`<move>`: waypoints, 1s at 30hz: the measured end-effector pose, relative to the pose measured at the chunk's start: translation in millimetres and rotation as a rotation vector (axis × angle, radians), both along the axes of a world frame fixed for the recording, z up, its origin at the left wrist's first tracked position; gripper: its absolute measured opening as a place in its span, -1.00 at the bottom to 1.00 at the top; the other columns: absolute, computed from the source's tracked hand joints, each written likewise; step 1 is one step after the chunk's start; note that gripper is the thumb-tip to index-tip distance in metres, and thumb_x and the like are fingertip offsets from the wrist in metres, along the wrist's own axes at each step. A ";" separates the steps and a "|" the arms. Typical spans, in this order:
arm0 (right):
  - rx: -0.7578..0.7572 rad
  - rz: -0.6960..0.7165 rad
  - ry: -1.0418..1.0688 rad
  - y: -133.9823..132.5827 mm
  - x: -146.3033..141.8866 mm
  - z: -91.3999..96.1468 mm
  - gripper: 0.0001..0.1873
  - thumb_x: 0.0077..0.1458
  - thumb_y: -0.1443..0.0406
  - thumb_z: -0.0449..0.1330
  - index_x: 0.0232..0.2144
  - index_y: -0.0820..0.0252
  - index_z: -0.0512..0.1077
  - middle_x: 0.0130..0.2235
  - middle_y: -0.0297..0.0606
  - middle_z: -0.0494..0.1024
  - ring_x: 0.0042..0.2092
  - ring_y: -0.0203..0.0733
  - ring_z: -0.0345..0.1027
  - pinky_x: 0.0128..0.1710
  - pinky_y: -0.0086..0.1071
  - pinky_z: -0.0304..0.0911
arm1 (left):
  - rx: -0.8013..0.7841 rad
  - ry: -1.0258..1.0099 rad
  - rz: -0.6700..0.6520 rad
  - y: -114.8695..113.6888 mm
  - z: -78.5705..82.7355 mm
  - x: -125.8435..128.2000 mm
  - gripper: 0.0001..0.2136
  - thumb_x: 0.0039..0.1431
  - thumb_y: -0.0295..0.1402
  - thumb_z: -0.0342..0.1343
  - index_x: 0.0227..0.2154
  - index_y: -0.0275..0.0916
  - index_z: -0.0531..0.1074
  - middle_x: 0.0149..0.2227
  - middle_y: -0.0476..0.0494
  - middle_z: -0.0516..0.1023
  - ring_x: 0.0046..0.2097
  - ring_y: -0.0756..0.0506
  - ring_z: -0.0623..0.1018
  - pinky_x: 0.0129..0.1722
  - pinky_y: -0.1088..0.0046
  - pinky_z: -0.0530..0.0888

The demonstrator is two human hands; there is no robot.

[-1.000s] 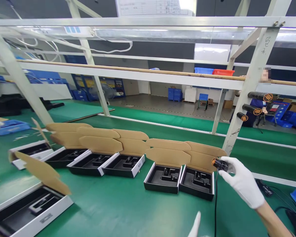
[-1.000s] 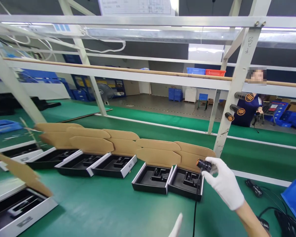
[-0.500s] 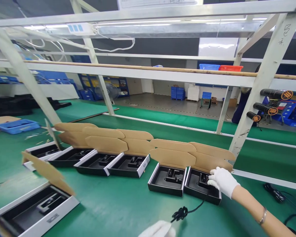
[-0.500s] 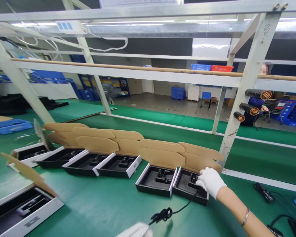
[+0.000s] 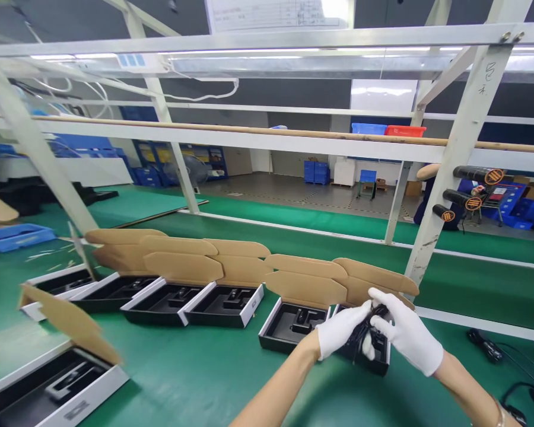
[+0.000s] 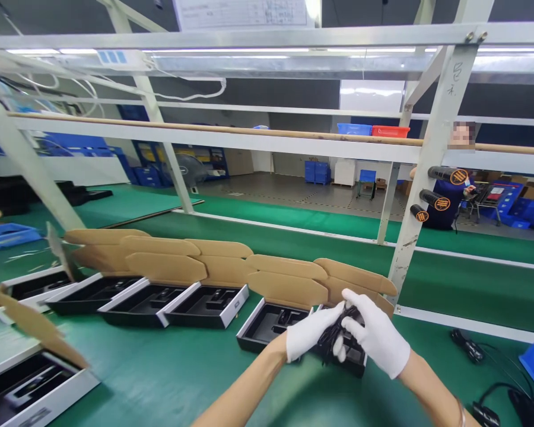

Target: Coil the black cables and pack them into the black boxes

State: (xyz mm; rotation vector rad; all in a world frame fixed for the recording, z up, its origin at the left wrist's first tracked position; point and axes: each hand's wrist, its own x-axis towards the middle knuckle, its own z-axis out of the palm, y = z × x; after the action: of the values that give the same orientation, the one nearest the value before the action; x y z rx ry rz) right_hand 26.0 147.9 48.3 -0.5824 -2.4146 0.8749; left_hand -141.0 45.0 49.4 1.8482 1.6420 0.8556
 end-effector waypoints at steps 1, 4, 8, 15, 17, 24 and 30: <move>0.088 0.014 -0.040 5.3 3.0 -4.6 -0.61 0.19 0.23 0.05 0.07 0.04 0.34 -0.06 -0.23 0.51 -0.05 -0.14 0.43 0.00 -0.23 0.34 | -0.060 -0.016 -0.070 6.8 -1.7 -0.3 -0.42 0.37 -0.05 -0.43 -0.29 -0.20 0.49 -0.49 -0.06 0.56 -0.33 -0.08 0.56 -0.13 0.39 0.47; 0.241 -0.021 -0.282 13.5 9.4 -21.1 -0.68 0.28 0.20 -0.04 -0.06 0.06 0.45 -0.19 -0.22 0.51 -0.17 -0.15 0.44 -0.12 -0.27 0.35 | -0.202 -0.024 -0.193 23.3 -5.2 -9.8 -0.45 0.27 0.12 -0.25 -0.16 -0.19 0.49 -0.46 -0.01 0.56 -0.50 -0.03 0.47 -0.39 0.46 0.46; 0.307 -0.165 -0.630 13.7 1.0 -52.1 -0.70 0.25 0.14 0.04 -0.23 0.08 0.55 -0.19 -0.21 0.53 -0.19 -0.12 0.46 -0.20 -0.31 0.31 | -0.257 0.110 -0.212 41.7 -20.0 -32.9 -0.53 0.10 0.10 0.08 -0.05 -0.08 0.50 -0.40 0.02 0.57 -0.51 -0.02 0.46 -0.52 0.50 0.39; 0.372 -0.160 -0.858 11.5 -29.0 -73.2 -0.66 0.09 0.08 0.22 -0.33 0.26 0.59 -0.22 0.01 0.59 -0.19 0.09 0.50 -0.25 -0.22 0.31 | 0.024 0.464 -0.150 25.1 -74.7 -31.2 -0.51 0.15 0.16 -0.02 -0.26 -0.09 0.62 -0.20 -0.19 0.60 -0.08 -0.29 0.49 0.01 0.07 0.35; 0.425 -0.109 -0.788 3.2 -23.9 -78.2 -0.62 0.17 0.04 0.14 -0.24 0.21 0.56 -0.18 -0.03 0.59 -0.14 0.08 0.48 -0.19 -0.20 0.31 | 0.097 0.537 -0.112 16.2 -87.0 -24.3 -0.43 0.07 0.22 0.03 -0.16 -0.16 0.59 -0.19 -0.29 0.59 -0.03 -0.38 0.46 0.05 -0.09 0.30; 0.602 -0.112 -0.791 -21.8 -6.0 -109.8 -0.77 0.15 0.41 0.16 -0.15 0.21 0.52 -0.23 -0.10 0.59 -0.21 0.00 0.49 -0.22 -0.22 0.29 | 0.322 0.673 0.044 -21.3 -97.4 -43.6 -0.31 -0.01 0.26 0.07 -0.02 -0.22 0.49 0.01 -0.28 0.55 0.12 -0.34 0.44 0.25 -0.06 0.22; 0.458 -0.128 -0.694 31.2 -92.2 -70.1 -0.84 0.22 0.43 0.13 -0.22 0.35 0.52 -0.16 -0.05 0.57 -0.07 -0.01 0.46 -0.03 -0.09 0.31 | 0.372 0.953 0.344 -80.7 -111.6 -138.0 -0.68 0.17 0.02 0.09 -0.38 -0.05 0.62 -0.04 -0.17 0.63 0.00 -0.32 0.58 0.03 0.00 0.48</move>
State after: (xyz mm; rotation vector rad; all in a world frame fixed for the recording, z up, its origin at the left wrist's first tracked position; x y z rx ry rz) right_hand -66.2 179.0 -21.8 -0.9528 -2.9981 0.0268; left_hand -278.9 -35.7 -62.2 2.4915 2.5588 0.4102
